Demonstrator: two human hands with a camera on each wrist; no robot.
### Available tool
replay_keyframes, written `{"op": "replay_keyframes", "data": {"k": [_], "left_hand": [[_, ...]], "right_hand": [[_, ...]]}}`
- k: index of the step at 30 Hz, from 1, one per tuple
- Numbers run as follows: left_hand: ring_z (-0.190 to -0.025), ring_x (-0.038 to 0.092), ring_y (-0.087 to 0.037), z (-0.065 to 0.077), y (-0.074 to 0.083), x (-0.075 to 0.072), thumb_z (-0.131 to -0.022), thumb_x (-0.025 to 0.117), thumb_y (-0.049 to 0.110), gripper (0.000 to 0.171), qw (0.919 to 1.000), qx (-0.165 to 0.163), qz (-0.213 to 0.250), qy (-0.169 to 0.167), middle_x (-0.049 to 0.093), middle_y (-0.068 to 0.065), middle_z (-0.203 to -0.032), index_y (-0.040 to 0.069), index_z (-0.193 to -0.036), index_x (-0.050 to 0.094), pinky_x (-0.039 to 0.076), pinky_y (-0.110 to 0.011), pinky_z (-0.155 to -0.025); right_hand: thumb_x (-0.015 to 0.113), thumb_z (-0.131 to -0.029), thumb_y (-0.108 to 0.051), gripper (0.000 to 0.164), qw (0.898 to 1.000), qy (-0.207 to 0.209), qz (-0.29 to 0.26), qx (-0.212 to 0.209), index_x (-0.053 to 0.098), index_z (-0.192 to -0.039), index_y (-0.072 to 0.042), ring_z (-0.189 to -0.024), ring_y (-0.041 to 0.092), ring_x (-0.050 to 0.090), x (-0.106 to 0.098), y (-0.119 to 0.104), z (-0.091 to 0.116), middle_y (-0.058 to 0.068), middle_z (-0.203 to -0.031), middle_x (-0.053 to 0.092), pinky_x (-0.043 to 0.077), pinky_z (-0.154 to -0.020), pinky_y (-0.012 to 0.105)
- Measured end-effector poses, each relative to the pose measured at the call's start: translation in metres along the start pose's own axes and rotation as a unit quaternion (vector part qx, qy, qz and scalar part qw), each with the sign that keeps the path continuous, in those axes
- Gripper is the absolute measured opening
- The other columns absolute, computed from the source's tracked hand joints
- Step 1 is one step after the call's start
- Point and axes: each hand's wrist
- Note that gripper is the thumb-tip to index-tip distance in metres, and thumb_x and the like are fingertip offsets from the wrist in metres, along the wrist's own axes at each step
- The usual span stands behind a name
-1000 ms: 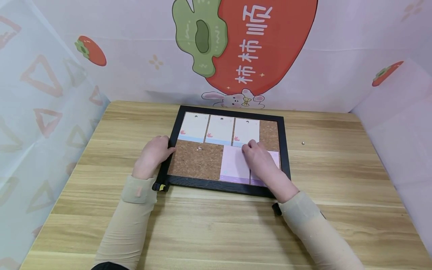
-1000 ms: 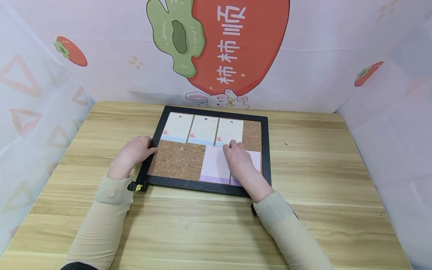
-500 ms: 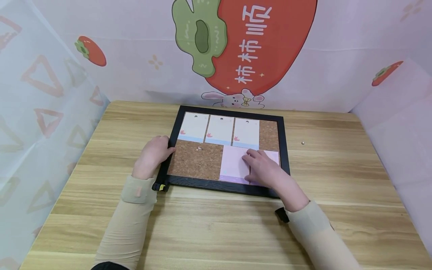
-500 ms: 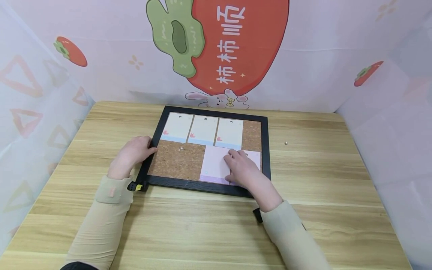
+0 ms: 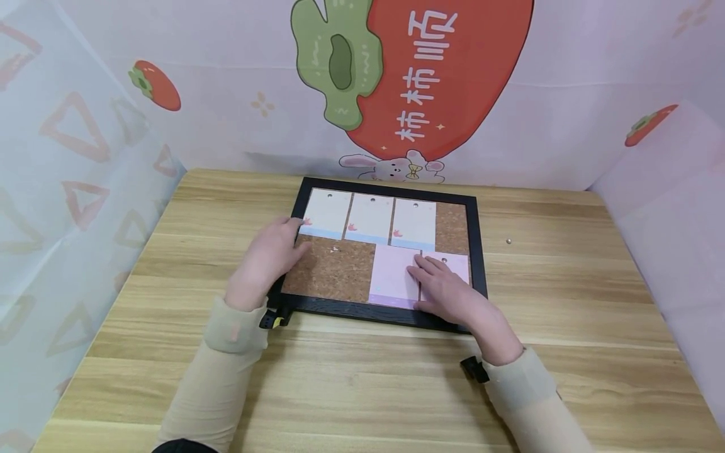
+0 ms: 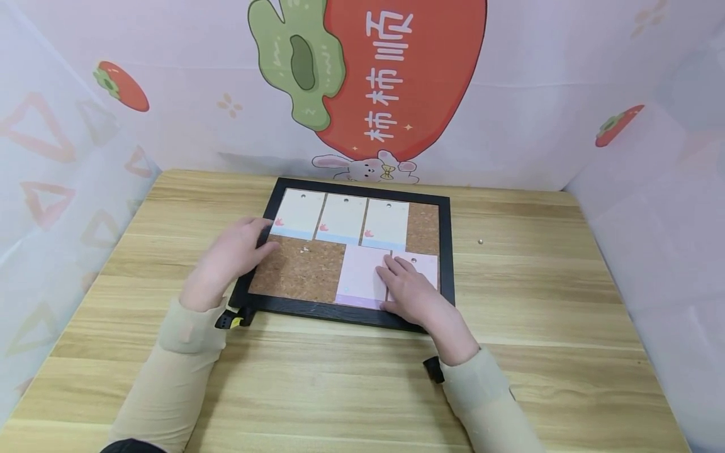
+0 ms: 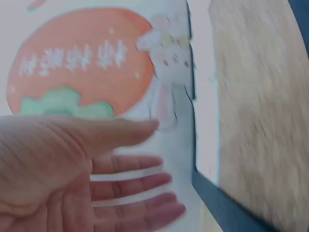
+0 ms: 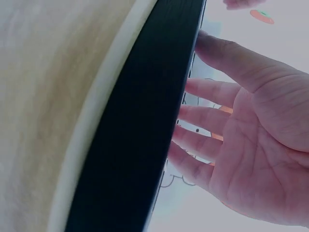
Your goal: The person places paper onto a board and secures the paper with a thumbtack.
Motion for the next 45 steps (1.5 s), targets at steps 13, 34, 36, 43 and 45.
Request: {"op": "replay_keyframes", "data": {"k": [13, 34, 36, 43, 45], "left_hand": [[-0.115, 0.062, -0.028, 0.011, 0.068, 0.041, -0.094, 0.07, 0.015, 0.032, 0.9703, 0.239, -0.026, 0.025, 0.066, -0.013, -0.124, 0.002, -0.123, 0.066, 0.052, -0.039, -0.1], [-0.143, 0.044, -0.034, 0.009, 0.088, 0.066, -0.097, 0.066, 0.018, 0.045, 0.9662, 0.227, -0.105, -0.062, 0.054, -0.013, -0.148, 0.004, -0.139, 0.056, 0.038, -0.044, -0.118], [-0.142, 0.045, -0.033, 0.008, 0.088, 0.066, -0.097, 0.066, 0.018, 0.047, 0.9671, 0.223, -0.101, -0.068, 0.053, -0.013, -0.148, 0.004, -0.141, 0.055, 0.038, -0.043, -0.118], [-0.141, 0.047, -0.03, 0.002, 0.089, 0.064, -0.095, 0.07, 0.02, 0.053, 0.9722, 0.196, -0.088, -0.094, 0.052, -0.011, -0.15, 0.005, -0.143, 0.053, 0.04, -0.043, -0.117], [-0.14, 0.047, -0.031, -0.001, 0.09, 0.064, -0.094, 0.071, 0.02, 0.053, 0.973, 0.192, -0.084, -0.096, 0.052, -0.011, -0.15, 0.005, -0.142, 0.054, 0.04, -0.043, -0.117]], "right_hand": [[0.083, -0.083, -0.017, 0.057, 0.999, 0.05, -0.004, -0.01, 0.058, -0.13, 0.003, -0.134, 0.04, 0.049, 0.001, -0.001, 0.0, 0.028, -0.147, 0.047, 0.041, -0.113, 0.053], [0.085, -0.08, -0.018, 0.057, 0.998, 0.061, 0.019, -0.018, 0.062, -0.128, 0.001, -0.121, 0.033, 0.057, 0.001, 0.001, 0.001, 0.022, -0.136, 0.056, 0.048, -0.107, 0.047], [0.085, -0.08, -0.018, 0.057, 0.998, 0.061, 0.016, -0.019, 0.062, -0.128, 0.001, -0.119, 0.032, 0.058, 0.001, 0.002, 0.001, 0.022, -0.135, 0.057, 0.048, -0.107, 0.047], [0.085, -0.08, -0.018, 0.055, 0.998, 0.057, -0.004, -0.02, 0.064, -0.127, -0.001, -0.121, 0.034, 0.059, -0.001, 0.003, 0.0, 0.022, -0.137, 0.057, 0.048, -0.107, 0.049], [0.083, -0.082, -0.018, 0.052, 0.998, 0.055, -0.013, -0.019, 0.064, -0.128, -0.001, -0.124, 0.036, 0.058, -0.003, 0.006, 0.0, 0.022, -0.139, 0.057, 0.048, -0.107, 0.05]]}}
Point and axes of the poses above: each hand's wrist, its own z-axis away from the middle knuckle, its own x-axis out of the palm, y = z × x
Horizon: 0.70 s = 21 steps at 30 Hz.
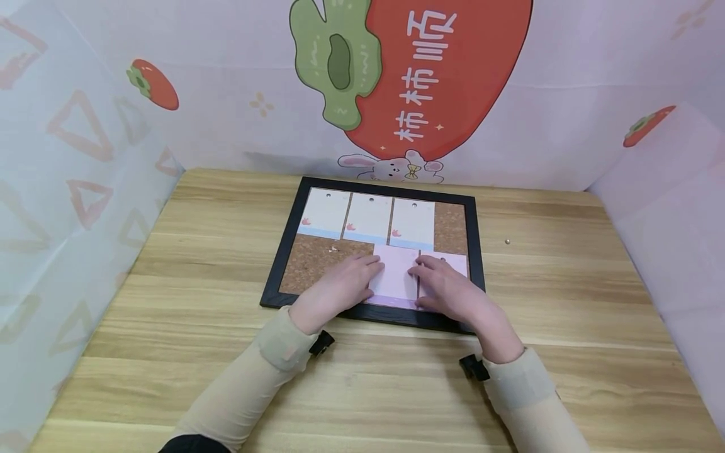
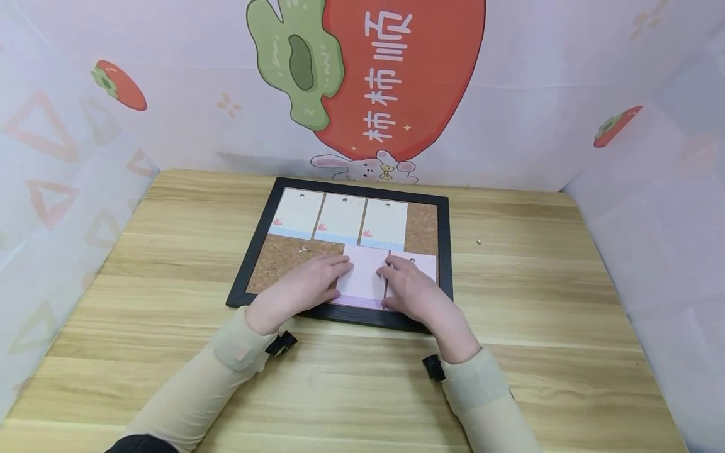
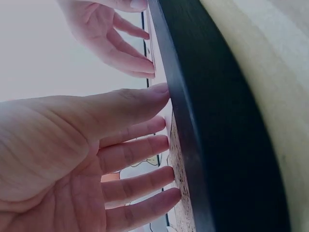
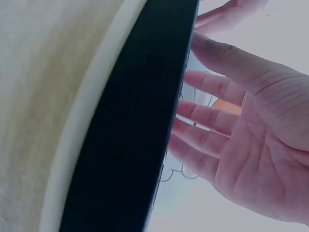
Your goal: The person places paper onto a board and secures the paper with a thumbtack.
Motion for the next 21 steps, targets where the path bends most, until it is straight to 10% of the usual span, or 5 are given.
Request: {"op": "replay_keyframes", "data": {"k": [21], "left_hand": [[-0.143, 0.044, -0.029, -0.001, -0.007, -0.002, -0.092, 0.073, 0.026, 0.059, 0.9997, -0.004, 0.02, -0.013, 0.049, -0.01, -0.154, 0.008, -0.145, 0.053, 0.037, -0.042, -0.118]], "right_hand": [[0.065, -0.098, -0.022, 0.047, 0.987, 0.051, -0.14, 0.066, 0.056, -0.139, -0.001, -0.123, 0.041, 0.058, -0.032, 0.049, 0.016, 0.021, -0.142, 0.057, 0.049, -0.102, 0.058]]}}
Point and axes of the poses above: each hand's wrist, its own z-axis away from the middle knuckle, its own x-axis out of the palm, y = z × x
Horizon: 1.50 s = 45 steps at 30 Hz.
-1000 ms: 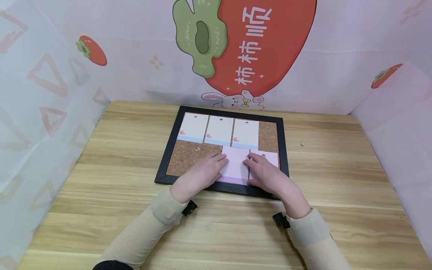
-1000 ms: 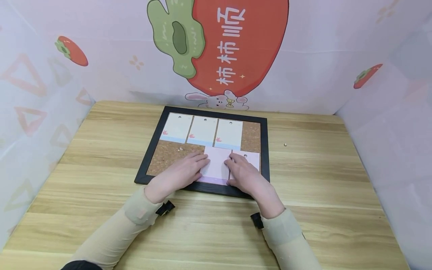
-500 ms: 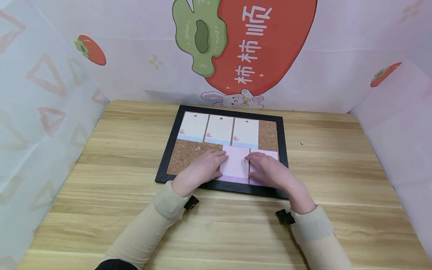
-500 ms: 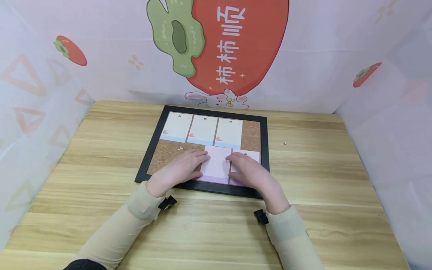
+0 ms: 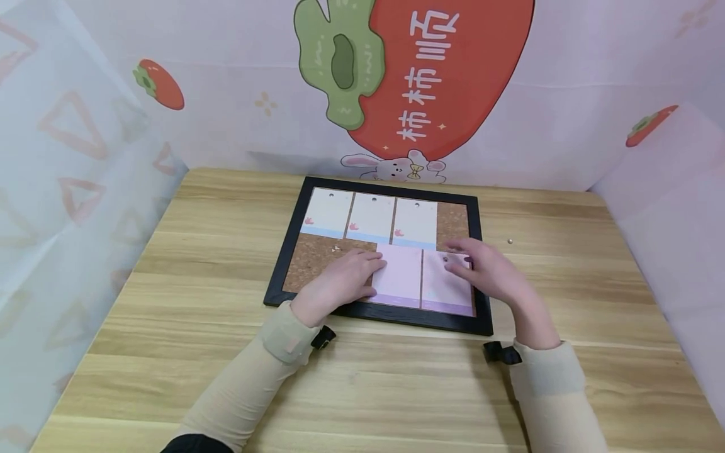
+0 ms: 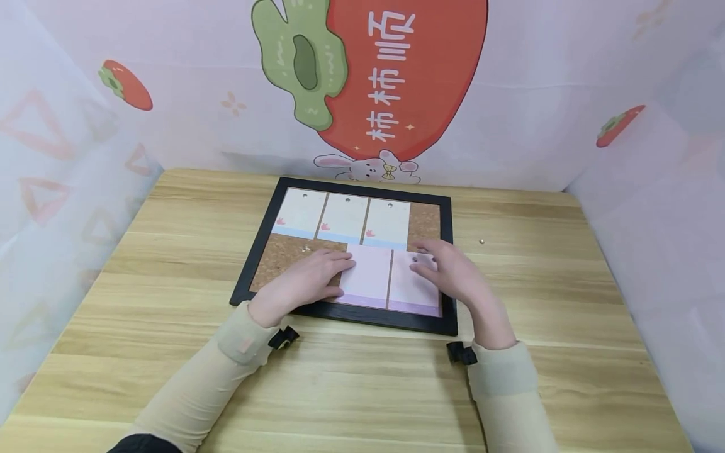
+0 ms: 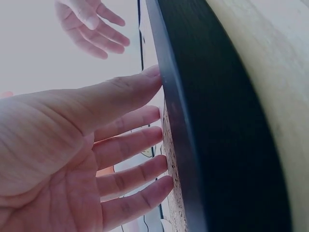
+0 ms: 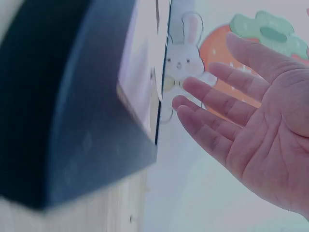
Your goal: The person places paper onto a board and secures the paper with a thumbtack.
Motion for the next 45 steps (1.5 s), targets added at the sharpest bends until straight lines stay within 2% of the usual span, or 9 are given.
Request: {"op": "replay_keyframes", "data": {"k": [4, 11, 14, 17, 20, 24, 31, 39, 45], "left_hand": [[-0.144, 0.044, -0.028, 0.001, 0.001, -0.001, -0.092, 0.074, 0.026, 0.059, 1.0, -0.006, -0.002, -0.002, 0.049, -0.008, -0.154, 0.009, -0.145, 0.053, 0.038, -0.042, -0.118], [-0.143, 0.044, -0.029, 0.0, 0.001, -0.003, -0.092, 0.073, 0.026, 0.058, 0.9999, -0.005, -0.009, -0.01, 0.048, -0.008, -0.155, 0.01, -0.145, 0.053, 0.038, -0.042, -0.118], [-0.143, 0.044, -0.03, -0.001, 0.001, -0.004, -0.093, 0.072, 0.026, 0.058, 0.9998, -0.005, -0.014, -0.014, 0.047, -0.007, -0.155, 0.011, -0.146, 0.053, 0.038, -0.043, -0.118], [-0.144, 0.043, -0.03, -0.001, 0.001, -0.004, -0.093, 0.071, 0.027, 0.058, 0.9997, -0.003, -0.018, -0.015, 0.046, -0.007, -0.156, 0.012, -0.146, 0.053, 0.038, -0.043, -0.118], [-0.144, 0.043, -0.03, -0.002, 0.001, -0.005, -0.093, 0.071, 0.026, 0.058, 0.9998, 0.0, -0.017, -0.013, 0.046, -0.007, -0.156, 0.012, -0.146, 0.053, 0.038, -0.043, -0.118], [-0.145, 0.042, -0.03, -0.001, 0.002, -0.005, -0.094, 0.071, 0.025, 0.058, 0.9999, -0.007, -0.006, -0.013, 0.046, -0.006, -0.156, 0.012, -0.146, 0.052, 0.038, -0.043, -0.118], [-0.145, 0.042, -0.029, 0.0, 0.003, -0.003, -0.093, 0.072, 0.025, 0.057, 0.9999, -0.013, 0.002, -0.01, 0.047, -0.006, -0.156, 0.012, -0.146, 0.053, 0.037, -0.043, -0.118], [-0.145, 0.041, -0.029, -0.002, 0.002, -0.002, -0.093, 0.071, 0.026, 0.058, 0.9998, -0.013, 0.005, -0.011, 0.046, -0.005, -0.156, 0.013, -0.146, 0.053, 0.037, -0.043, -0.119], [-0.145, 0.041, -0.03, -0.001, 0.001, -0.001, -0.093, 0.071, 0.025, 0.058, 0.9998, -0.014, 0.007, -0.008, 0.046, -0.006, -0.156, 0.012, -0.146, 0.053, 0.036, -0.043, -0.119]], "right_hand": [[0.063, -0.099, -0.021, 0.047, 1.0, 0.015, -0.003, 0.018, 0.054, -0.139, 0.0, -0.121, 0.04, 0.059, -0.01, 0.011, 0.004, 0.023, -0.139, 0.058, 0.049, -0.101, 0.058], [0.058, -0.102, -0.021, 0.046, 0.995, 0.063, -0.064, 0.041, 0.05, -0.14, 0.003, -0.123, 0.041, 0.056, -0.028, 0.038, 0.014, 0.027, -0.131, 0.06, 0.047, -0.102, 0.059], [0.058, -0.102, -0.022, 0.045, 0.993, 0.092, -0.059, 0.052, 0.051, -0.14, 0.002, -0.114, 0.039, 0.059, -0.033, 0.05, 0.018, 0.025, -0.122, 0.063, 0.054, -0.092, 0.043], [0.058, -0.102, -0.024, 0.045, 0.99, 0.108, -0.053, 0.069, 0.052, -0.138, 0.002, -0.107, 0.036, 0.06, -0.036, 0.062, 0.021, 0.023, -0.117, 0.064, 0.05, -0.078, 0.022], [0.056, -0.103, -0.025, 0.048, 0.987, 0.1, -0.079, 0.093, 0.049, -0.14, 0.004, -0.109, 0.038, 0.058, -0.038, 0.074, 0.025, 0.027, -0.12, 0.061, 0.048, -0.072, 0.014], [0.053, -0.104, -0.027, 0.055, 0.982, 0.071, -0.104, 0.138, 0.04, -0.146, 0.006, -0.113, 0.04, 0.056, -0.041, 0.087, 0.025, 0.032, -0.129, 0.054, 0.051, -0.075, 0.02], [0.053, -0.104, -0.029, 0.056, 0.977, 0.047, -0.072, 0.194, 0.041, -0.145, 0.007, -0.095, 0.031, 0.063, -0.048, 0.105, 0.012, 0.031, -0.127, 0.054, 0.051, -0.073, 0.025], [0.059, -0.1, -0.025, 0.042, 0.971, 0.069, -0.056, 0.222, 0.056, -0.13, 0.004, -0.086, 0.017, 0.053, -0.042, 0.113, -0.001, 0.019, -0.11, 0.061, 0.044, -0.07, 0.024], [0.06, -0.1, -0.028, 0.037, 0.967, 0.098, -0.053, 0.231, 0.063, -0.122, 0.001, -0.09, 0.021, 0.056, -0.038, 0.115, -0.005, 0.021, -0.111, 0.064, 0.042, -0.076, 0.029]]}}
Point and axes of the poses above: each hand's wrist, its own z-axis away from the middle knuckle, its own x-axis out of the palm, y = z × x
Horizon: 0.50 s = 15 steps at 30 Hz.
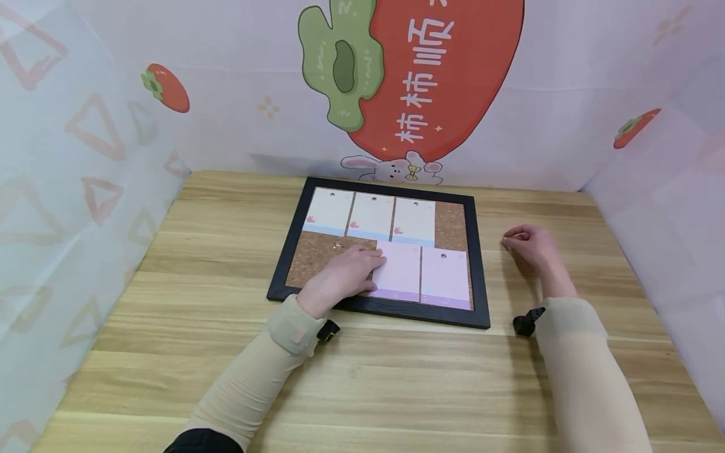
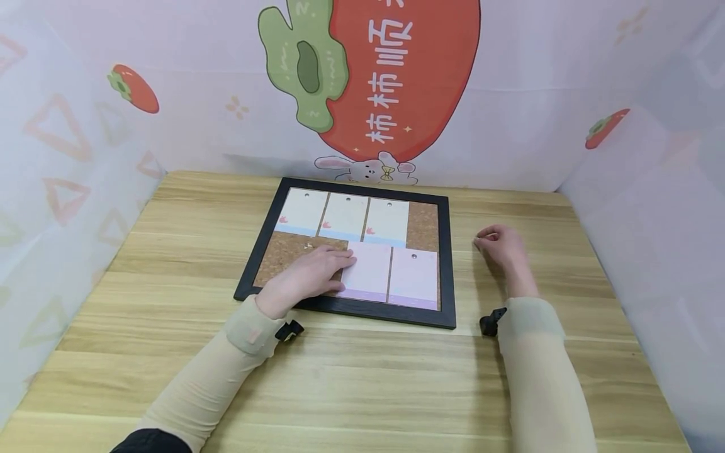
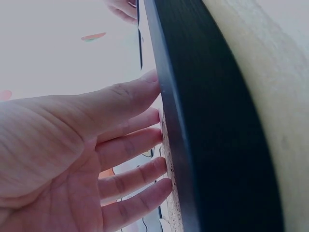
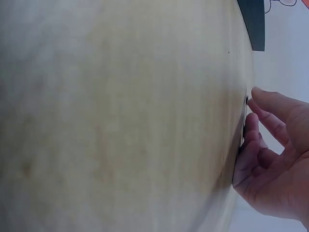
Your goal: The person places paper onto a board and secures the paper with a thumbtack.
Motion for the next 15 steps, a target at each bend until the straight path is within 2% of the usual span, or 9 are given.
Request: {"op": "replay_keyframes", "data": {"k": [6, 15], "left_hand": [[-0.145, 0.041, -0.03, 0.001, 0.0003, -0.0004, -0.093, 0.071, 0.025, 0.058, 1.0, -0.002, 0.001, 0.003, 0.045, -0.006, -0.157, 0.012, -0.146, 0.052, 0.037, -0.044, -0.118], [-0.145, 0.041, -0.031, 0.0027, 0.0009, -0.0012, -0.093, 0.071, 0.025, 0.058, 1.0, 0.003, -0.002, 0.004, 0.045, -0.007, -0.157, 0.012, -0.147, 0.051, 0.039, -0.045, -0.117]], "right_hand": [[0.062, -0.099, -0.028, 0.035, 1.0, 0.024, -0.005, 0.015, 0.067, -0.118, 0.001, -0.096, 0.026, 0.054, 0.0031, 0.0, -0.0018, 0.021, -0.112, 0.065, 0.04, -0.078, 0.03], [0.065, -0.098, -0.025, 0.033, 0.999, 0.045, 0.0, 0.029, 0.069, -0.114, 0.003, -0.092, 0.025, 0.052, 0.0054, 0.001, -0.0017, 0.023, -0.111, 0.066, 0.041, -0.074, 0.03]]}}
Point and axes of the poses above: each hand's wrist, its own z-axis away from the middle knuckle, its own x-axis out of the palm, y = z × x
